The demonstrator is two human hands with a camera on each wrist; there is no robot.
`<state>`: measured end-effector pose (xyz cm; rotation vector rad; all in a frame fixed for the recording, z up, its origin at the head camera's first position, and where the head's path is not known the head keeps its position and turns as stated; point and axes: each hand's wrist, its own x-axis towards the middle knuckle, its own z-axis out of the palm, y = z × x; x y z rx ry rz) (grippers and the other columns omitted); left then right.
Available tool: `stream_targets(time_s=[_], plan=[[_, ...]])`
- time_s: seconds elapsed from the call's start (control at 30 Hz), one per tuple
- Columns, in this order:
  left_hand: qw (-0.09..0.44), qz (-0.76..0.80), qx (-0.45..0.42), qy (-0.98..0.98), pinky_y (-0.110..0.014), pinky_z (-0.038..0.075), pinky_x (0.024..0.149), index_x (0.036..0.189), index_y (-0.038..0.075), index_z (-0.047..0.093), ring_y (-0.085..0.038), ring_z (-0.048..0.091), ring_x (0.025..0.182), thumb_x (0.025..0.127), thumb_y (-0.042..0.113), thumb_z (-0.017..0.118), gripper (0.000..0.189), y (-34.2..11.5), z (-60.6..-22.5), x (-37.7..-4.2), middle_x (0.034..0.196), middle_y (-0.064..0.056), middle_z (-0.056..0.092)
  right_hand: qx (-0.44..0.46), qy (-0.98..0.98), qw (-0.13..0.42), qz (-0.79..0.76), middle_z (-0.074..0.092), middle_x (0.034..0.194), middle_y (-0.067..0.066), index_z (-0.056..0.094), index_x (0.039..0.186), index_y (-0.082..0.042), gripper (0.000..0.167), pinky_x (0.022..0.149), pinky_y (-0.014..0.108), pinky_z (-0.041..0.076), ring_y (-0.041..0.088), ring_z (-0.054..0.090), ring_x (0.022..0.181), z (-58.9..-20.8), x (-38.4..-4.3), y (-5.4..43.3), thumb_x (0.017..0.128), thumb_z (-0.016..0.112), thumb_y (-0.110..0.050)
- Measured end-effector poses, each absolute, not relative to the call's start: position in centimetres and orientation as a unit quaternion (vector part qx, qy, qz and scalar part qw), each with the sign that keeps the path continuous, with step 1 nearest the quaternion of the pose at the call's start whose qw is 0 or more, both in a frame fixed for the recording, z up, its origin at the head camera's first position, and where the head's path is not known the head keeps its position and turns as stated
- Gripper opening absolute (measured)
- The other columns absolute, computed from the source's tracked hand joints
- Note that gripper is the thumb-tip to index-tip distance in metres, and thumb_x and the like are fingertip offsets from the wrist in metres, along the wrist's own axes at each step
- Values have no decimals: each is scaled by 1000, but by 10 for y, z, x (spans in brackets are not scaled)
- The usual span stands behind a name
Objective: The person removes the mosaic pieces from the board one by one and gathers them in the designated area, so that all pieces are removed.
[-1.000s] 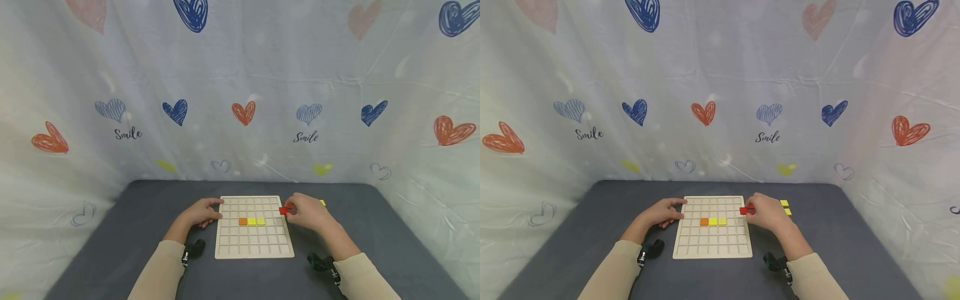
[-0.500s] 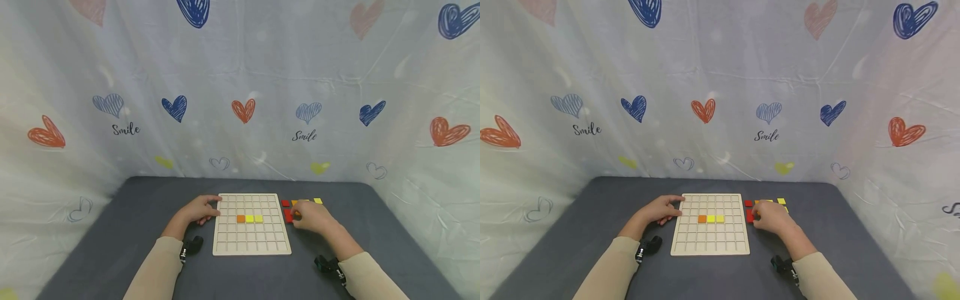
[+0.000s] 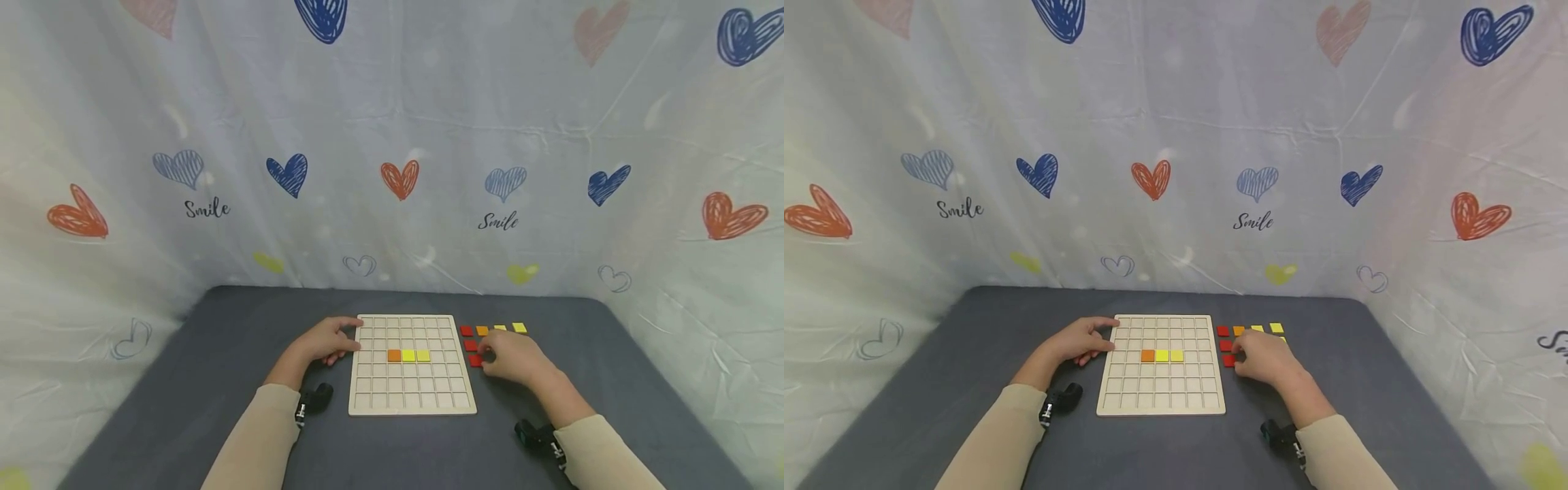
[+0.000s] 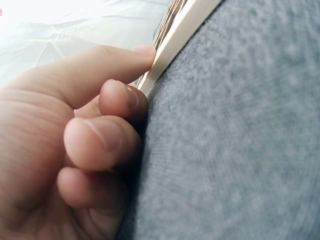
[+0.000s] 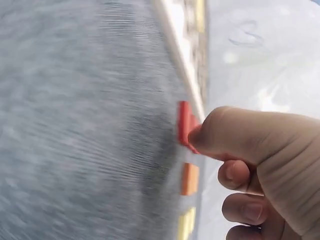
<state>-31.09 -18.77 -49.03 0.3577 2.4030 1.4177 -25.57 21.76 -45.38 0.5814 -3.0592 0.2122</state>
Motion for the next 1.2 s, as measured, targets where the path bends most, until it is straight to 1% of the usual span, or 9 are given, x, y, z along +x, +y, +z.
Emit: stream_targets(time_s=[0.17,0.37,0.57,0.7,0.8,1.03,1.1,1.2], plan=[[167,501,125,840,-26,39,39,151,10,52,-13,41,37,92,15,78,64,-188,-490,-311,56,-3,53,184,-977,19,110,60,86,0,78,105,-9,23,62,36,46,14,50,71,-441,-254,225,85,80,-19],[163,494,121,845,-27,38,39,150,11,53,-13,41,37,92,17,79,64,-189,-491,-311,56,-3,53,172,-974,30,143,62,91,2,77,109,-6,27,68,40,49,17,53,77,-426,-253,228,85,79,-19],[162,496,125,844,-27,39,39,150,11,53,-13,41,37,92,17,79,64,-189,-492,-311,56,-3,53,175,-971,53,154,56,82,-2,78,112,-5,31,60,34,40,15,48,71,-416,-253,221,86,80,-22],[162,496,126,844,-26,40,39,150,11,52,-13,41,37,92,17,79,64,-188,-492,-311,57,-3,54,194,-964,67,167,57,83,-3,78,110,-7,28,60,33,40,14,48,71,-409,-251,209,87,80,-23],[163,499,126,842,-26,40,39,150,11,53,-13,41,37,92,16,78,64,-189,-491,-310,57,-3,54,207,-960,68,176,58,84,-1,78,110,-9,26,61,34,41,14,48,71,-406,-251,196,87,80,-22],[163,499,120,843,-26,40,38,150,11,53,-12,41,38,91,15,79,65,-187,-490,-309,57,-3,54,236,-956,66,162,54,81,-4,78,115,-11,30,57,31,37,12,45,67,-406,-254,166,89,80,-24],[162,499,118,843,-26,39,38,150,11,53,-12,41,37,91,15,79,64,-187,-491,-309,57,-3,54,243,-956,61,153,55,82,-3,78,115,-13,29,58,31,38,12,45,67,-407,-255,157,89,80,-26],[161,500,118,843,-26,39,38,150,11,53,-12,41,37,91,15,79,64,-187,-491,-310,57,-3,54,254,-954,55,147,58,86,-2,78,115,-13,29,61,32,42,12,48,71,-410,-256,144,90,80,-27]])
